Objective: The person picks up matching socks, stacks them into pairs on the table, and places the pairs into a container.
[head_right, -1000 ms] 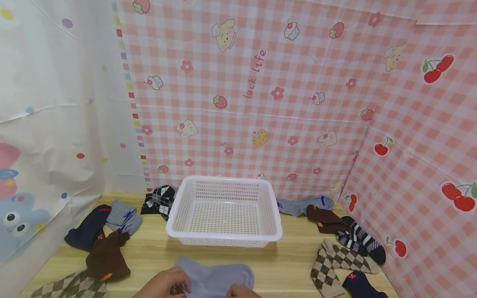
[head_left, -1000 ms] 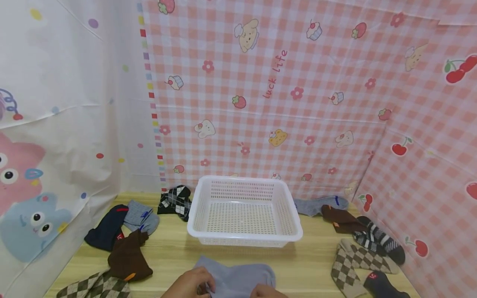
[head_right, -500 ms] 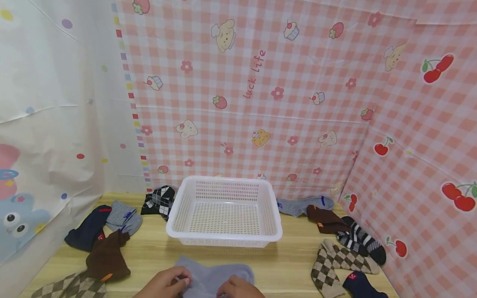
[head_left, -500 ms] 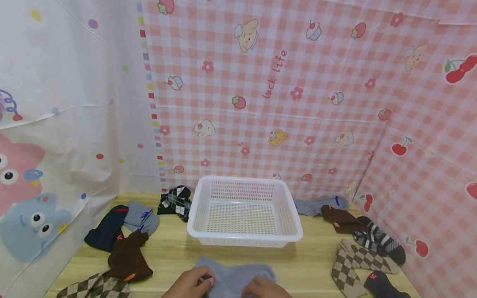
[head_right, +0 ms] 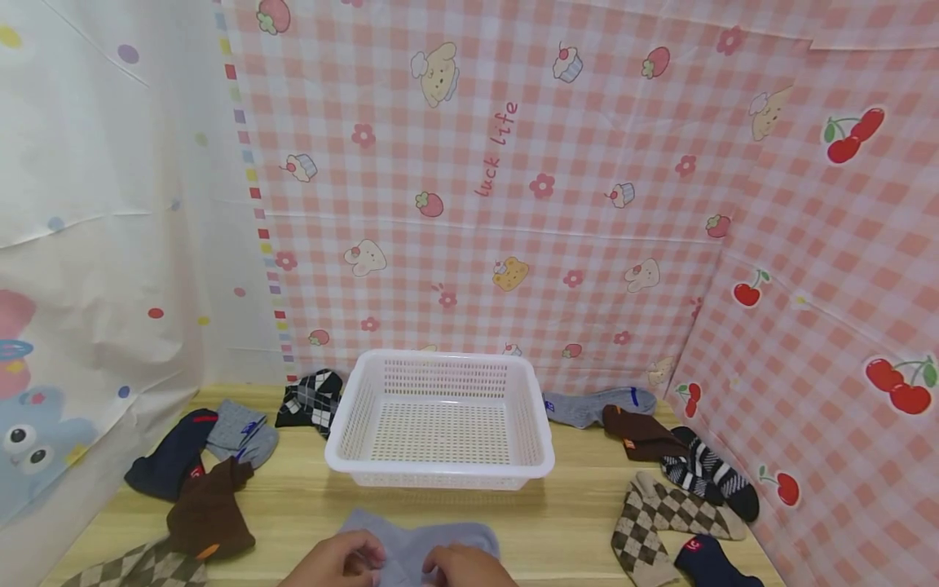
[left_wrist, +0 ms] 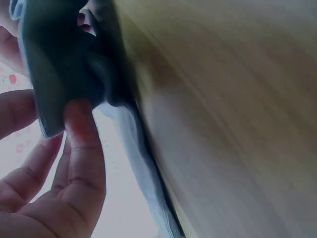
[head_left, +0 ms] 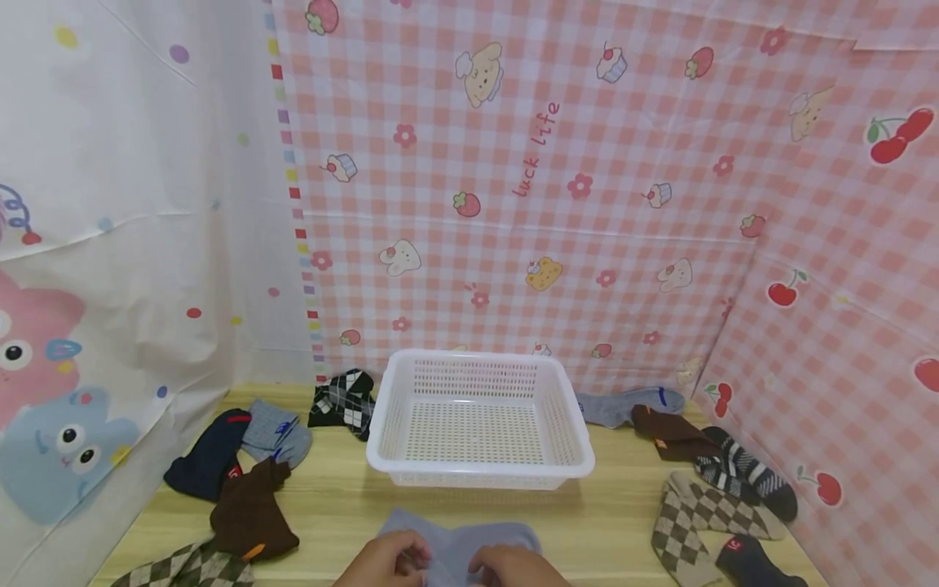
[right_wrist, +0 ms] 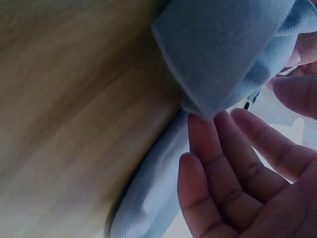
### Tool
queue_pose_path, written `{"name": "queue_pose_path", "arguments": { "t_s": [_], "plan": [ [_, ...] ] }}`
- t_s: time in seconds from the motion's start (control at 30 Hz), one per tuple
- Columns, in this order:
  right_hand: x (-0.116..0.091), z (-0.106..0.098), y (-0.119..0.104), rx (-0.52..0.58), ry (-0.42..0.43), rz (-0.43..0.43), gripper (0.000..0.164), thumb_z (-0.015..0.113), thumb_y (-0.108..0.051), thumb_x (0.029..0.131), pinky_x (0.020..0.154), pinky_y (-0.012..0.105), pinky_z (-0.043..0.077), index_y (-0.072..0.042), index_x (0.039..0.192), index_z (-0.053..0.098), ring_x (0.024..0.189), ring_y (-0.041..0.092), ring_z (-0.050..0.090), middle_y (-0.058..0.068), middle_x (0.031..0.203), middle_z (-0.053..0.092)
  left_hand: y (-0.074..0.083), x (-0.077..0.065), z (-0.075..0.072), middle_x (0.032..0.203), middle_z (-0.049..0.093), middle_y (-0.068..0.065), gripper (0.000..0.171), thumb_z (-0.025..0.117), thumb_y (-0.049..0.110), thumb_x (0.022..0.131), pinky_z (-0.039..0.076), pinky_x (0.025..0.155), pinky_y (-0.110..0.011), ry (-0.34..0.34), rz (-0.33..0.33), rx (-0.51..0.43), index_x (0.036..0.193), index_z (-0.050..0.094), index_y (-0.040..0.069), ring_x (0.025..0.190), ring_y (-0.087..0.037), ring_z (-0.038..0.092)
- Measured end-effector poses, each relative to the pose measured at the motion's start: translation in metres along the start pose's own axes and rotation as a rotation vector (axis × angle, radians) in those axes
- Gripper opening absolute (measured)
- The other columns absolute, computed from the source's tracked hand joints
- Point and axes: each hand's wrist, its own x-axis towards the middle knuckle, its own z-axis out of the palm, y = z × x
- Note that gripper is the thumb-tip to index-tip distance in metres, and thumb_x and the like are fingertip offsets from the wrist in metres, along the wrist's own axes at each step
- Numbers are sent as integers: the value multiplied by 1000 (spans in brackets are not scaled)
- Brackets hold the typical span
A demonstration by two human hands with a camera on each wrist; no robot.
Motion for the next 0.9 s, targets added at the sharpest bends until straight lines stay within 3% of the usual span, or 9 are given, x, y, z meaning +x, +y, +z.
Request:
{"name": "queue_pose_path", "arguments": {
  "t_s": [0.13,0.33,0.5,0.63,0.77,0.9],
  "plan": [
    [1,1,1,75,-7,-11,19,67,-25,89,65,20,48,-14,105,66,69,-4,56,-9,78,67,4,-1,0,102,64,-6,20,70,7,84,49,71,-24,4,16,-11,102,65,5,87,-14,61],
    [1,1,3,215,-23,-27,30,67,-24,90,68,20,50,-8,114,62,73,-2,61,-2,85,71,11,-6,2,112,60,-8,27,73,16,86,54,79,-29,10,86,-84,111,65,7,99,-16,63],
    [0,-1,5,370,-2,-74,38,67,-20,90,65,18,48,-2,123,58,70,-3,57,-2,85,66,14,-7,5,113,60,-10,32,71,19,87,54,77,-28,34,60,-182,115,64,5,97,-17,62],
    [-2,-3,2,489,43,-111,28,66,-17,89,63,17,47,-2,113,63,68,-4,54,-7,82,62,14,-7,8,111,63,-11,35,71,16,86,54,74,-26,37,61,-218,115,62,0,92,-14,64],
    [-3,-2,1,489,79,-200,15,65,-11,88,67,17,49,-4,101,66,74,-6,56,-1,82,65,12,-7,10,107,67,-13,34,71,11,85,54,72,-22,14,104,-201,115,61,-3,87,-8,65],
    [-2,2,2,436,94,-305,14,67,-9,88,70,17,51,-1,99,65,79,-8,56,12,86,67,9,-5,12,101,68,-10,30,72,13,85,50,70,-18,-5,147,-129,110,64,0,83,1,61]
  ]
}}
